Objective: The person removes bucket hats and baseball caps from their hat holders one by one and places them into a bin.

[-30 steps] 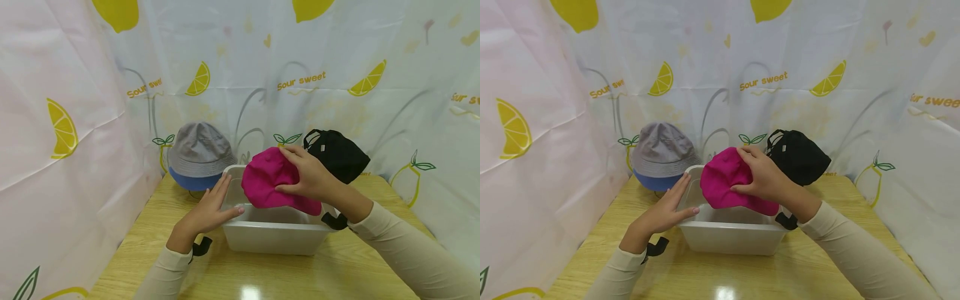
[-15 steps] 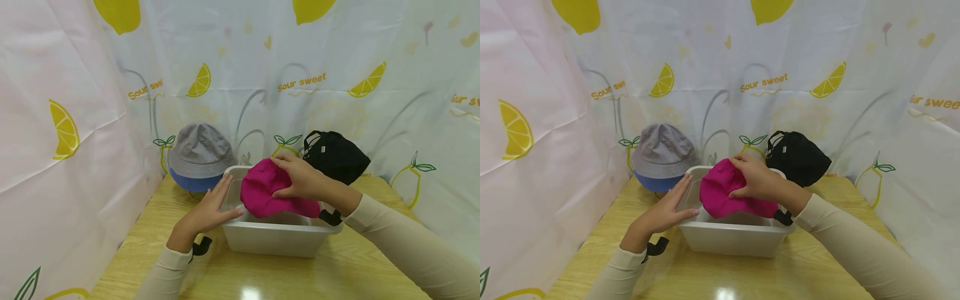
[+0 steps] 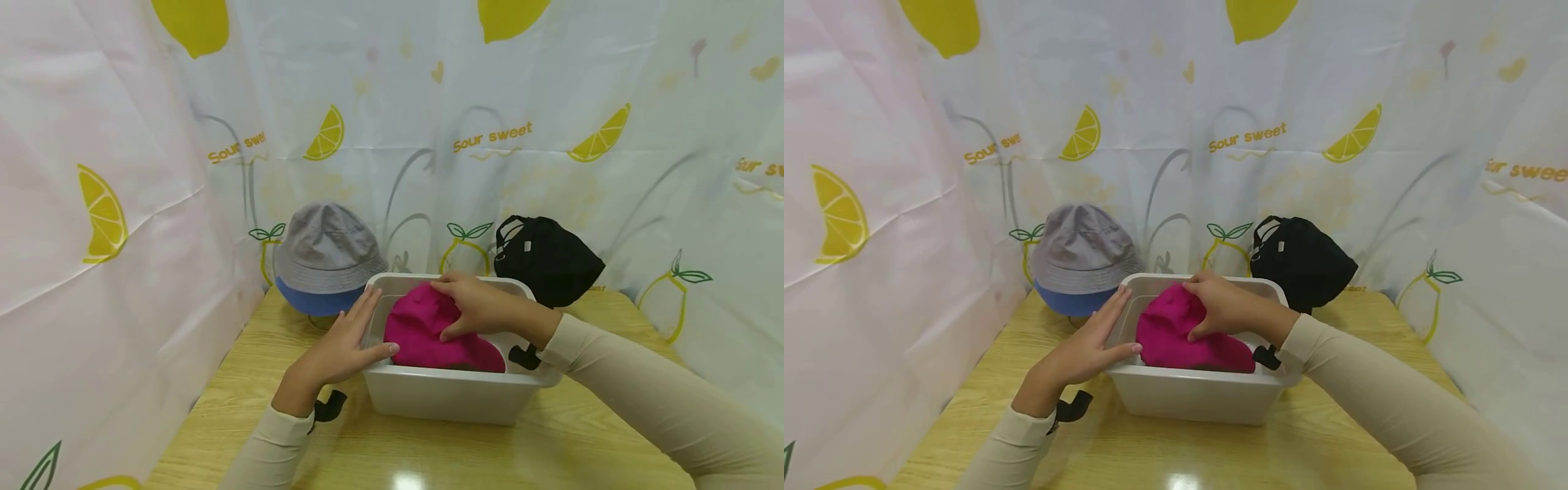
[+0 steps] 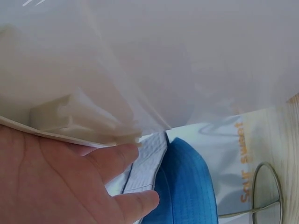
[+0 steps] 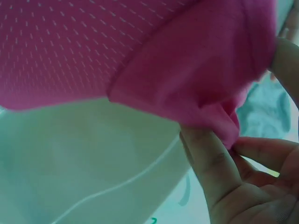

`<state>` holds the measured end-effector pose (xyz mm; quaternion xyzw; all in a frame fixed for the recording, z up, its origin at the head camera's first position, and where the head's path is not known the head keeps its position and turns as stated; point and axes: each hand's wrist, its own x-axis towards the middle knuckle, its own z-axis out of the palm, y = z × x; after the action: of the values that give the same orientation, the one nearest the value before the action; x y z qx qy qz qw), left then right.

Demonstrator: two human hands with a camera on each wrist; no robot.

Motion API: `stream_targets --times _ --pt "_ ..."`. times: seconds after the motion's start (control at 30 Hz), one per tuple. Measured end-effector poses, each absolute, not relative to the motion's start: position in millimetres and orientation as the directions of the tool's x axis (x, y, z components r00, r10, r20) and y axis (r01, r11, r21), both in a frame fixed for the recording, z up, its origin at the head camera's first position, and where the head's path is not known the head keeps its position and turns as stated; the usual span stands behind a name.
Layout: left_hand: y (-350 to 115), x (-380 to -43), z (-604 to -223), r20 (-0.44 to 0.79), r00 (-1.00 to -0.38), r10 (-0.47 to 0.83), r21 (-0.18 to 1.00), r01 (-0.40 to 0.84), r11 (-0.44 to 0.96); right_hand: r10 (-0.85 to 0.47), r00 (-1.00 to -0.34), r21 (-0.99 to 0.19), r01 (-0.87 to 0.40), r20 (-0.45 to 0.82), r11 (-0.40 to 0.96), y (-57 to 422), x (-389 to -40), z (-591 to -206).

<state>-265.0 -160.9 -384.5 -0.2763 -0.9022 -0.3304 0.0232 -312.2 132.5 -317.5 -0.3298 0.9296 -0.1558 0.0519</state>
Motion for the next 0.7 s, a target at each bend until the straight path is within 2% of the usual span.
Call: stream_targets --times 0.3,0.4,0.57,0.7 --pt "-159 -264 -383 0.236 -0.849 0.473 0.576 0.514 0.636 -0.620 -0.779 -0.345 -0.561 -0.087 0.753 124 -319 -336" --pt "-159 -265 -383 0.241 -0.847 0.474 0.574 0.518 0.634 -0.638 -0.763 -0.305 -0.586 -0.104 0.751 122 -318 -338" --pt "-159 -264 -384 0.237 -0.849 0.472 0.579 0.514 0.633 -0.730 -0.668 -0.212 -0.699 -0.146 0.683 117 -319 -343" --pt "-159 -264 -384 0.238 -0.851 0.469 0.579 0.512 0.634 -0.794 -0.576 -0.184 -0.774 -0.194 0.606 114 -321 -348"
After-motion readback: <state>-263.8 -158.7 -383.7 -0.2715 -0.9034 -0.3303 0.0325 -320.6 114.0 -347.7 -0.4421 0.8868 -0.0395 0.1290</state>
